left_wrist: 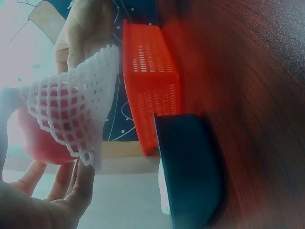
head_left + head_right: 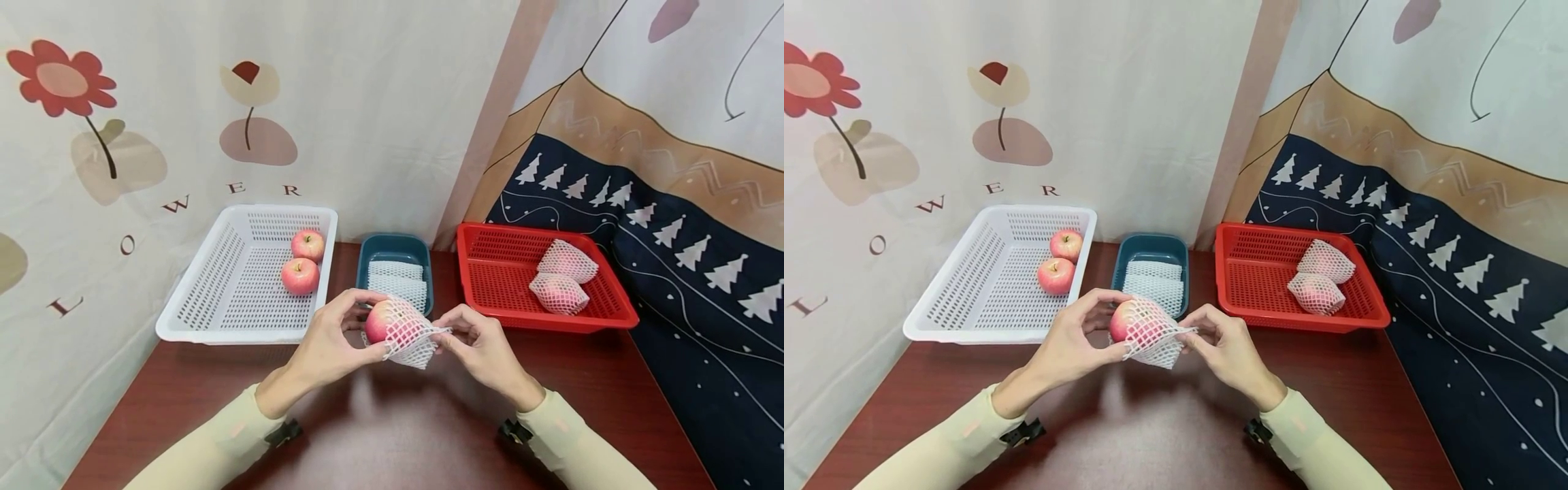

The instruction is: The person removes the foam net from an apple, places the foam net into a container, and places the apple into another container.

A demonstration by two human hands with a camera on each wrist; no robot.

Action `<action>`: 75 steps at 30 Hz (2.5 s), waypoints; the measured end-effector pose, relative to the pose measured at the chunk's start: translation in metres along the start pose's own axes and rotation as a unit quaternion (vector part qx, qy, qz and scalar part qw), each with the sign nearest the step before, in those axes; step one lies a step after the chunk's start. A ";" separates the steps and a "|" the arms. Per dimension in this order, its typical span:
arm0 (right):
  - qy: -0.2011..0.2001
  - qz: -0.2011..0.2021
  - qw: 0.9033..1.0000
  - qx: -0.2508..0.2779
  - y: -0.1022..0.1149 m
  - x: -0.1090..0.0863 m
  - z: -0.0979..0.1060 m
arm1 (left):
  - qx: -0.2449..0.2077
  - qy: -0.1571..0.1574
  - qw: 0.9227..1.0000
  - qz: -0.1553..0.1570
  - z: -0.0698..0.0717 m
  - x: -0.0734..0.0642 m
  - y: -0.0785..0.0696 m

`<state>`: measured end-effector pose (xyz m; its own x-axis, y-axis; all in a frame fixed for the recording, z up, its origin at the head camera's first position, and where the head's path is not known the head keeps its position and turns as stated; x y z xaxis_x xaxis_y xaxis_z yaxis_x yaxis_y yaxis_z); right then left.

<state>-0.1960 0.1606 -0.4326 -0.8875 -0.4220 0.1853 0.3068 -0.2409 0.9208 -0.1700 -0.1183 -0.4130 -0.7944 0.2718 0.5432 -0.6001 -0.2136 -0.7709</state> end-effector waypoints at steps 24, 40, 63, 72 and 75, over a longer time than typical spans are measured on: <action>-0.022 -0.008 0.999 -0.043 0.003 -0.002 0.017 | -0.017 -0.031 0.999 0.011 0.011 0.000 0.006; -0.041 -0.016 0.997 -0.071 0.007 -0.005 0.027 | 0.003 -0.035 0.999 0.027 0.020 -0.003 0.004; -0.057 -0.019 0.992 -0.110 0.008 -0.003 0.042 | 0.008 -0.052 0.998 0.033 0.028 -0.005 0.004; -0.099 0.002 0.981 -0.167 0.017 0.004 0.045 | 0.029 -0.056 0.997 0.034 0.032 -0.008 0.005; -0.117 0.014 0.974 -0.195 0.023 0.009 0.045 | 0.035 -0.057 0.997 0.035 0.034 -0.008 0.004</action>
<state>-0.2131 0.1906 -0.3945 -0.9171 -0.2332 0.3234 0.3985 -0.5648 0.7227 -0.1690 -0.1531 -0.4098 -0.8376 0.1463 0.5263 -0.5448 -0.2939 -0.7853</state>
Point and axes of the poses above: each hand's wrist, its own x-axis towards the middle knuckle, its own z-axis out of the back of the hand, y = z × x, the point moved 5 cm from there along x, towards the middle knuckle, and after that the axes turned 10 degrees about -z, right-handed, at the moved point
